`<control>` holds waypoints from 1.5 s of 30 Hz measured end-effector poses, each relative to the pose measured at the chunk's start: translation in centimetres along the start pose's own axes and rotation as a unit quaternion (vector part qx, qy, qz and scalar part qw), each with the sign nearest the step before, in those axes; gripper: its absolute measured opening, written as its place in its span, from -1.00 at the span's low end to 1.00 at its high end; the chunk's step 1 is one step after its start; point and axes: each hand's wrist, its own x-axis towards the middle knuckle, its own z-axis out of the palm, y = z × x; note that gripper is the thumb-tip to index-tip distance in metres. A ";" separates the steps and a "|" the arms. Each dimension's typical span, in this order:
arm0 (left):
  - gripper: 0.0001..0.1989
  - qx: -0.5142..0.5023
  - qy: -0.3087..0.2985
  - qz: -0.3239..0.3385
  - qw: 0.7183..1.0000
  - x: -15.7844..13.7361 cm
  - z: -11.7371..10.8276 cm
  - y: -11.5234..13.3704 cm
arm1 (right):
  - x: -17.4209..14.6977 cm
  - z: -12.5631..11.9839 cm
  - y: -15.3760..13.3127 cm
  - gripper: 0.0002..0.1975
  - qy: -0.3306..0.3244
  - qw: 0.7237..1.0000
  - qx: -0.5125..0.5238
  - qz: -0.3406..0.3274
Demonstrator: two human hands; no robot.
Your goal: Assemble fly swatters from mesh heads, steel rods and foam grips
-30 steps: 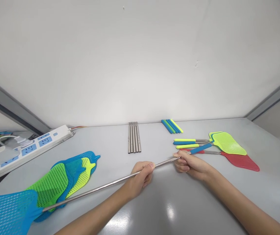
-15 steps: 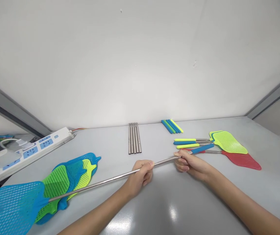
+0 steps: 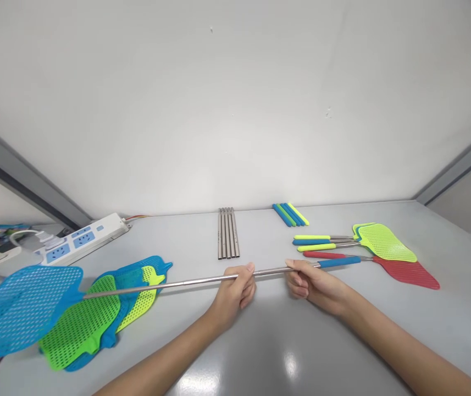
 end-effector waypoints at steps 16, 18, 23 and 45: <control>-0.57 0.161 -0.089 -0.034 0.982 -0.3 0.4 0.6 | -0.5 3.1 2.5 -0.56 -0.031 0.999 -0.013 -0.023; -0.55 0.163 -0.093 -0.032 0.982 -0.3 0.4 0.7 | -0.5 3.2 2.6 -0.55 -0.036 0.999 -0.009 -0.028; -0.54 0.148 -0.114 -0.034 0.982 -0.3 0.4 0.6 | -0.4 3.3 2.7 -0.54 -0.042 0.999 -0.005 -0.035; -0.64 0.093 -0.165 -0.028 0.981 -0.1 0.4 0.8 | -0.3 3.2 2.3 -0.57 -0.052 0.998 0.027 0.001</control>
